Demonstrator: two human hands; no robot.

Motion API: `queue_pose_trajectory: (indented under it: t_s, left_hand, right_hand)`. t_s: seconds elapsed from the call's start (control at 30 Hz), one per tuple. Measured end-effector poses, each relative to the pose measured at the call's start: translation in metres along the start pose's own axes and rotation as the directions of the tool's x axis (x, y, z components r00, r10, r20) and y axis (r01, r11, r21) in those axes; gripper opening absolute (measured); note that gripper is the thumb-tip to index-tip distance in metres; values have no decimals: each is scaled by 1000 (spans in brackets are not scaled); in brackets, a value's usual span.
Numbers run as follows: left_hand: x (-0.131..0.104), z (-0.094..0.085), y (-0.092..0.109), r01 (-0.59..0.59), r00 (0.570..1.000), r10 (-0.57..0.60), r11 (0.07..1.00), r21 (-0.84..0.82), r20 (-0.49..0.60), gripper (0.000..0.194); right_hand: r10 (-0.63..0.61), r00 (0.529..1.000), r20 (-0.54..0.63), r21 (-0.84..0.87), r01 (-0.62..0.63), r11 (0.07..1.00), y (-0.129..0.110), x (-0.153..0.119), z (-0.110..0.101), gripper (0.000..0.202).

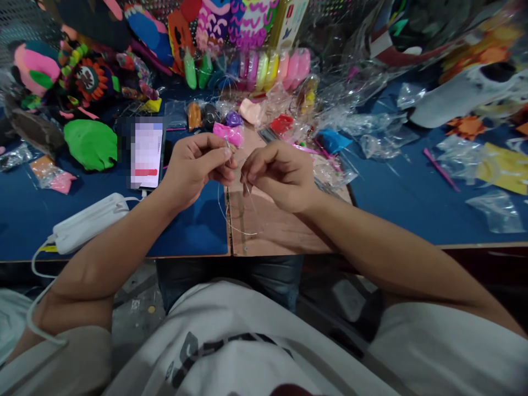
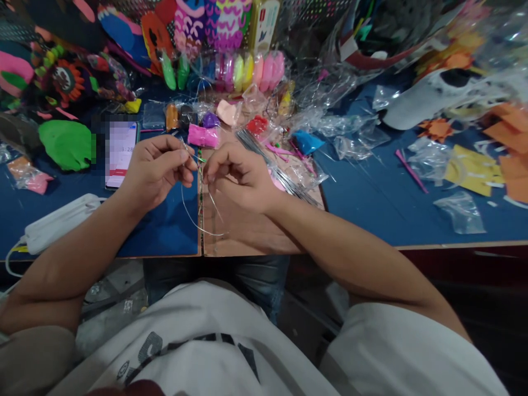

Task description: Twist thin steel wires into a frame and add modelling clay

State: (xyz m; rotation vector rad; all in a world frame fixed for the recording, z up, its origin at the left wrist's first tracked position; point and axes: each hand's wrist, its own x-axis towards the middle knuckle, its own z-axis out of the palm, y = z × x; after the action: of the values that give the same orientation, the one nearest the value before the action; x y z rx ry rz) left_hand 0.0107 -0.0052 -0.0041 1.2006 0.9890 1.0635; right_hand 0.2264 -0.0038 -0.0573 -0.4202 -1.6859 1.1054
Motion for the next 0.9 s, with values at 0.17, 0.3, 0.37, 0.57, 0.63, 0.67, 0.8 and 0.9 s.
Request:
queue_pose_trajectory:
  t_s: [0.17,0.3,0.37,0.57,0.63,0.67,0.8,0.9]
  left_hand:
    - [4,-4,3,49,998,-52,996,-79,-37,21]
    - [4,-3,2,29,997,-34,997,-77,-66,33]
    - [3,-2,2,7,997,-11,998,-58,-75,35]
    - [6,-3,1,-25,996,25,1000,-5,-88,29]
    - [7,-3,0,-46,996,46,999,5,-81,26]
    - [7,-3,-1,-54,996,54,999,8,-74,26]
    - [7,-3,-3,-75,997,75,997,23,-28,35]
    - [8,-8,-5,-141,990,140,990,8,26,42]
  right_hand:
    - [164,986,9,190,-163,968,-2,-1,4,8]
    - [218,976,14,209,-216,954,-2,-1,6,9]
    - [231,973,4,219,-226,949,-3,-1,8,12]
    - [326,945,14,359,-309,881,-11,-1,18,28]
    - [363,932,11,391,-338,856,-13,-1,20,34]
    - [381,924,14,403,-354,844,-14,0,21,37]
    - [425,905,20,442,-389,808,-14,1,22,47]
    - [420,907,29,466,-384,797,-13,3,20,48]
